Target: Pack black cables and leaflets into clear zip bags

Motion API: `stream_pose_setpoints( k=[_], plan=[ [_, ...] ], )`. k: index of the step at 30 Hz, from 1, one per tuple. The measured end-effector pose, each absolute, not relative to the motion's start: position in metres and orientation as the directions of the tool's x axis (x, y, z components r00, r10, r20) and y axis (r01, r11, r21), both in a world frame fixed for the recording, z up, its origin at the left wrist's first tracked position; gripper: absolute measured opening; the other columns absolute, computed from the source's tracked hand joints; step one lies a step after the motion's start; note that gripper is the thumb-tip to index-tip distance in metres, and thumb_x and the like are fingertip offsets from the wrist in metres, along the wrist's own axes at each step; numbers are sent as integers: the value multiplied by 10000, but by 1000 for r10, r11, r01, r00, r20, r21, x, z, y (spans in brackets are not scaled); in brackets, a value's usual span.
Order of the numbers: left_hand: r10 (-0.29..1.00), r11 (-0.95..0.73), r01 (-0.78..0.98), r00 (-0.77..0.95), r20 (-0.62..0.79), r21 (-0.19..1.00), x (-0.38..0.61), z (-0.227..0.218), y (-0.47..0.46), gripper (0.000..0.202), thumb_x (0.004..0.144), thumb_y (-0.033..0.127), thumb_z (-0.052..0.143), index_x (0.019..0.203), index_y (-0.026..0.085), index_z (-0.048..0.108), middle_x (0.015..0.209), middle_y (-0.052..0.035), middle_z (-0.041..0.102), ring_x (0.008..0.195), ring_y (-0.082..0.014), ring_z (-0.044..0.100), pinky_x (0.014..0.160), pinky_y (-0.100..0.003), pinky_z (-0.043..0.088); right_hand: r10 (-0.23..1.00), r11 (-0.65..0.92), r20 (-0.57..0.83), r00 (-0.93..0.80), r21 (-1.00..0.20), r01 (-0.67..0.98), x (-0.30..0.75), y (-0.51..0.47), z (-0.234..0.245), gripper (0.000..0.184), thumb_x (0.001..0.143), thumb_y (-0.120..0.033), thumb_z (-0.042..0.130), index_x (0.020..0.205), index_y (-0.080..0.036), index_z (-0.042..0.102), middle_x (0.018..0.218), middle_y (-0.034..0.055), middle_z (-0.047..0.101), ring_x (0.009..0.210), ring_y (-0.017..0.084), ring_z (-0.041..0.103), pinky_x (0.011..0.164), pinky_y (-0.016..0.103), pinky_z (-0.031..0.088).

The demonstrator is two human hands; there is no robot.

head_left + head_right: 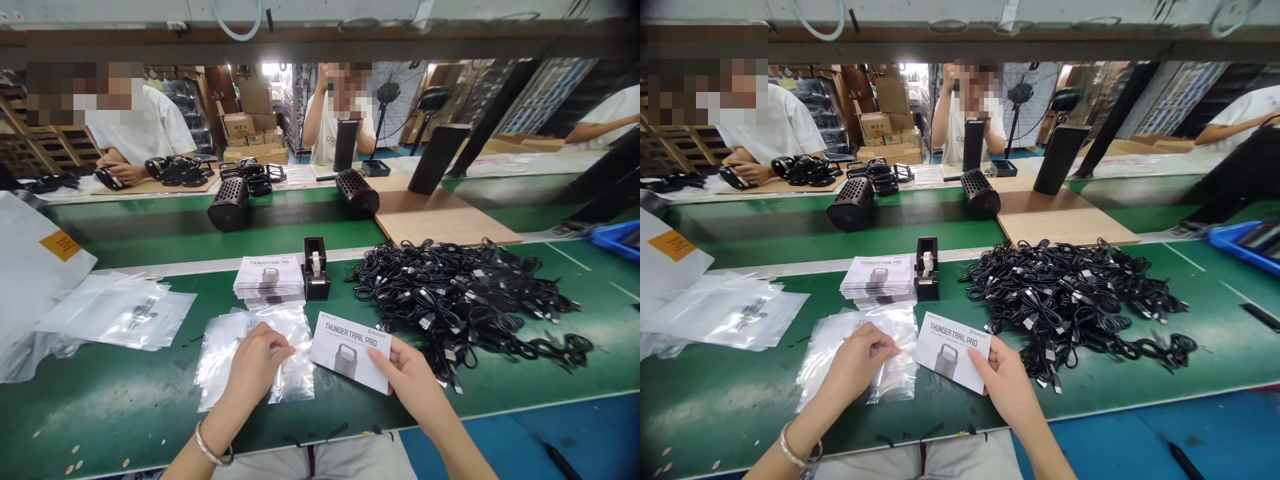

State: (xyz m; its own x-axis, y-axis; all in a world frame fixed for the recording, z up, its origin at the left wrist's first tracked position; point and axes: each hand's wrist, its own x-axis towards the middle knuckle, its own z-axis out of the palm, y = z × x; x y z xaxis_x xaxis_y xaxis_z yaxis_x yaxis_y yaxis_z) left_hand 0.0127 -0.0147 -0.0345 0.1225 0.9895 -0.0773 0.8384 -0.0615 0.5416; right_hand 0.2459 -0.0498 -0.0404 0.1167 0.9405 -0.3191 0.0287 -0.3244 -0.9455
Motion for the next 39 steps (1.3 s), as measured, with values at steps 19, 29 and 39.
stream_pose_setpoints(
  k=[19,29,39],
  plan=[
    [988,-127,840,153,-6,528,25,-39,-26,278,842,297,409,741,217,655,745,-21,532,650,-170,551,618,-299,424,947,-313,-319,41,-944,-106,240,-50,-50,484,707,-489,606,1042,-141,577,945,108,684,787,237,642,618,314,519],
    [991,-134,830,112,74,542,29,-43,-35,216,838,274,412,745,214,598,758,-16,541,665,-168,556,629,-296,442,945,-291,-279,171,-955,53,220,-61,-50,349,732,-495,559,837,-161,558,697,52,663,568,186,606,447,258,471],
    [974,-216,808,136,183,547,31,-49,-46,140,829,248,440,758,216,556,757,-18,544,686,-178,559,632,-293,444,903,-413,-428,-37,-890,192,221,-76,-46,237,777,-401,500,743,-166,496,467,-58,496,301,66,426,283,158,279]
  ],
)
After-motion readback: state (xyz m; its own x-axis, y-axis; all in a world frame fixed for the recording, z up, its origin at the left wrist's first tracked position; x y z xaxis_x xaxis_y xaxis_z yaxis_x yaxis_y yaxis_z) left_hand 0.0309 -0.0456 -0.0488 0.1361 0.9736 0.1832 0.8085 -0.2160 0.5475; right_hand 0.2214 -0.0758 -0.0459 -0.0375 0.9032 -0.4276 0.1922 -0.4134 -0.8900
